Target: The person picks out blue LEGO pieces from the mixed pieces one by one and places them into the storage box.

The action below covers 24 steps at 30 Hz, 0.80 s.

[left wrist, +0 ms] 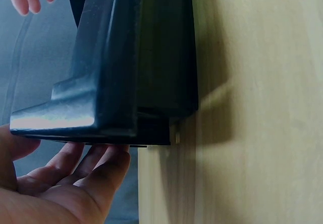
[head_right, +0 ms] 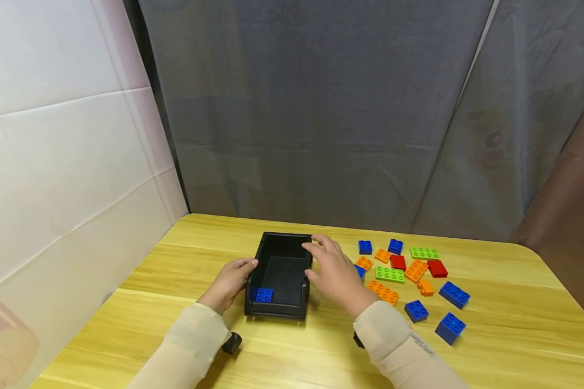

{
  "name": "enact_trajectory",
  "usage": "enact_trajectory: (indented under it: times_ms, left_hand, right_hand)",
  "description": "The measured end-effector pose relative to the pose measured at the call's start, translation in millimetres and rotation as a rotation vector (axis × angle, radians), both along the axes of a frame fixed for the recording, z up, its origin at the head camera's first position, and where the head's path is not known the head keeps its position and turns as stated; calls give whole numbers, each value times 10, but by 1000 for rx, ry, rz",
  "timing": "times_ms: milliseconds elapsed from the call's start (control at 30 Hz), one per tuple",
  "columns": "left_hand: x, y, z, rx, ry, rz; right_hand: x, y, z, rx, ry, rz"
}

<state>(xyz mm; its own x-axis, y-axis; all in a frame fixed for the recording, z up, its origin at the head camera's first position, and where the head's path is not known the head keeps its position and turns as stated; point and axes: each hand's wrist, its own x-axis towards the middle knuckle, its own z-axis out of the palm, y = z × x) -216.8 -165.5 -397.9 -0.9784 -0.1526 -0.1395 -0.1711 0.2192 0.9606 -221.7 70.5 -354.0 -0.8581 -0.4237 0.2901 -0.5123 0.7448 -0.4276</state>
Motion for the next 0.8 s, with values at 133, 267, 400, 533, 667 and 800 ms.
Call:
enact_trajectory:
  times_ms: [133, 267, 400, 533, 667, 800]
  left_hand:
    - [-1, 3, -3, -3, -3, 4]
    - [7, 3, -3, -6, -11, 1]
    - [6, -1, -2, -12, -13, -1]
    - [7, -3, 1, -16, -16, 1]
    - [12, 2, 6, -15, -14, -1]
    - [14, 2, 1, -13, -12, -1]
  right_hand:
    - [-12, 53, -19, -6, 0, -5]
    - [-20, 100, -31, -5, -2, -21]
    - [-28, 149, -43, 6, 1, -51]
    - [-40, 198, -61, 5, -10, -82]
    - [-49, 229, -76, 11, -32, -107]
    - [-55, 255, -93, 24, -50, -121]
